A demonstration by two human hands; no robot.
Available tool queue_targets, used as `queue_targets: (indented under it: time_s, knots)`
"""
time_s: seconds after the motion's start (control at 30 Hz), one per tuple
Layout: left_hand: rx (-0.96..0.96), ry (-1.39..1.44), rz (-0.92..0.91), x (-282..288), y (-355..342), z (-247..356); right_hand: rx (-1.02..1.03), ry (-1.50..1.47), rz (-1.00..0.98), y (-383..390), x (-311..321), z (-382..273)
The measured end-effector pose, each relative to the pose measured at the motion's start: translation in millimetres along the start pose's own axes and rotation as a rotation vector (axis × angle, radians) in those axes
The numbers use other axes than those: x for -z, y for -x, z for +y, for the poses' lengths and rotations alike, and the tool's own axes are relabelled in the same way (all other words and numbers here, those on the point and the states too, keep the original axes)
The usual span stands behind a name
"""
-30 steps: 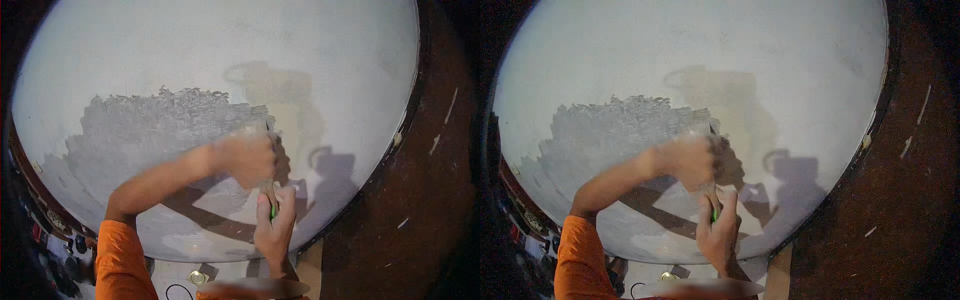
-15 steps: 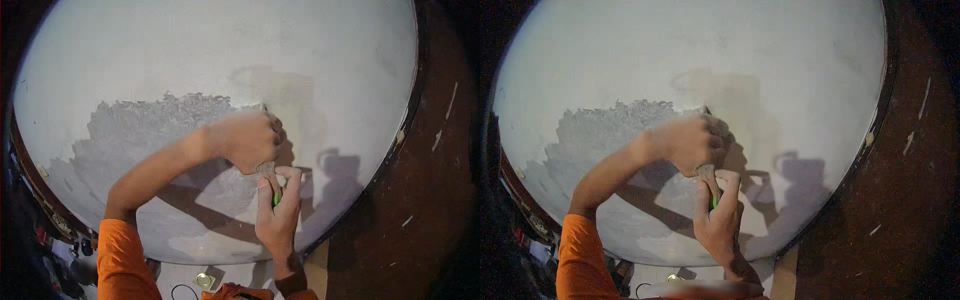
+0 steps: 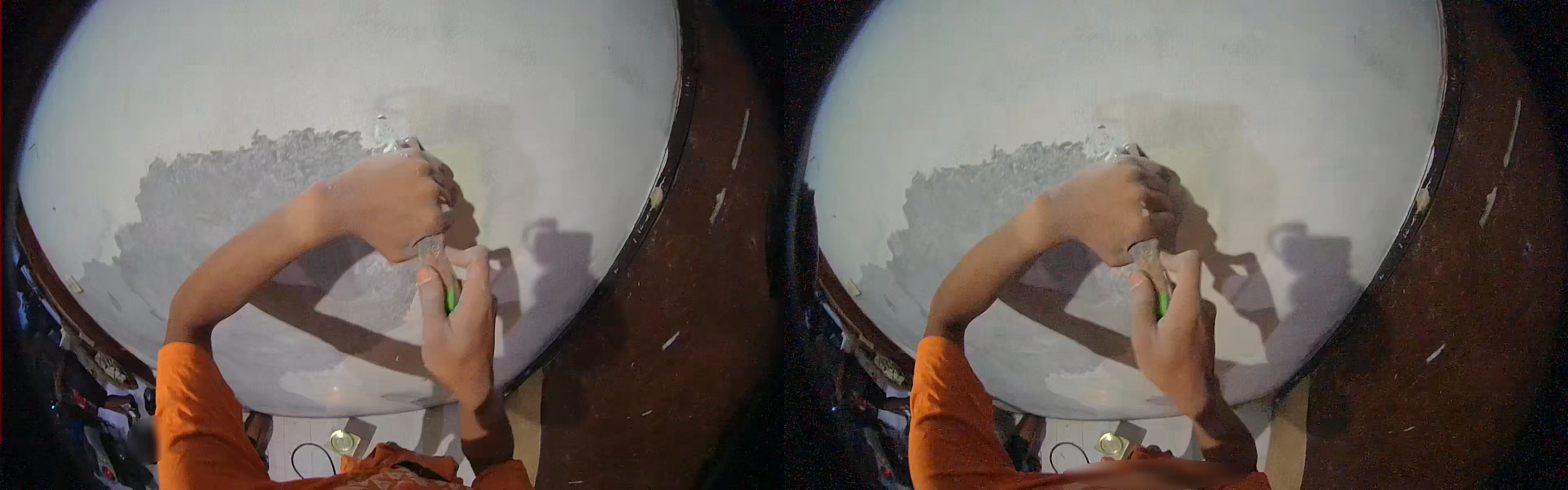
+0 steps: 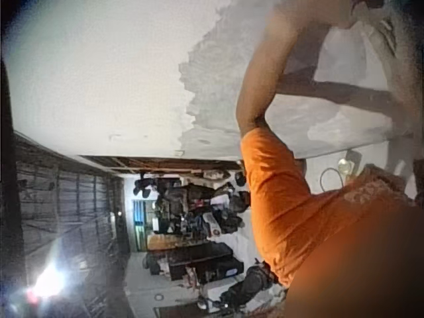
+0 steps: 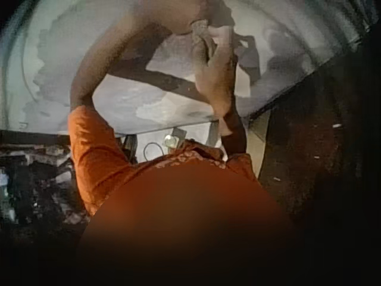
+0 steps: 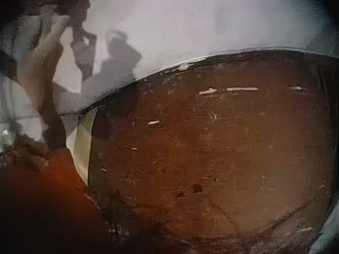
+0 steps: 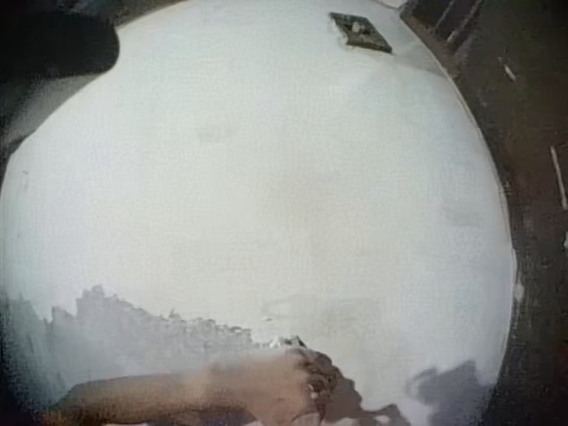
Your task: Using a putty knife and filler to patch and smooth a damaged area on a white wall.
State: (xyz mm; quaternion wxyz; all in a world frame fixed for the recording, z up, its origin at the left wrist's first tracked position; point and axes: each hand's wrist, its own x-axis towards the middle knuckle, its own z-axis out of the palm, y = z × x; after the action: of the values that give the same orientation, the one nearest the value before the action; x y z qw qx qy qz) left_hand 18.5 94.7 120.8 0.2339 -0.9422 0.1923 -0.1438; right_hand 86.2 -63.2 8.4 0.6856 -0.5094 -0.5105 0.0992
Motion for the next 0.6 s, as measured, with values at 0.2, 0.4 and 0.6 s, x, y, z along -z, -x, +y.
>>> queue_targets:
  time_s: [0.2,0.4,0.6]
  knots:
    - [0.006,0.007,-0.015,-14,12,-3,0.182,0.131,0.028,9,-8,12]
    - [-0.033,0.028,0.084,-1,21,0,-0.061,-0.030,-0.027,8,-18,-9]
    - [-0.014,-0.020,0.023,-12,24,-3,0.025,-0.045,0.013,10,-26,6]
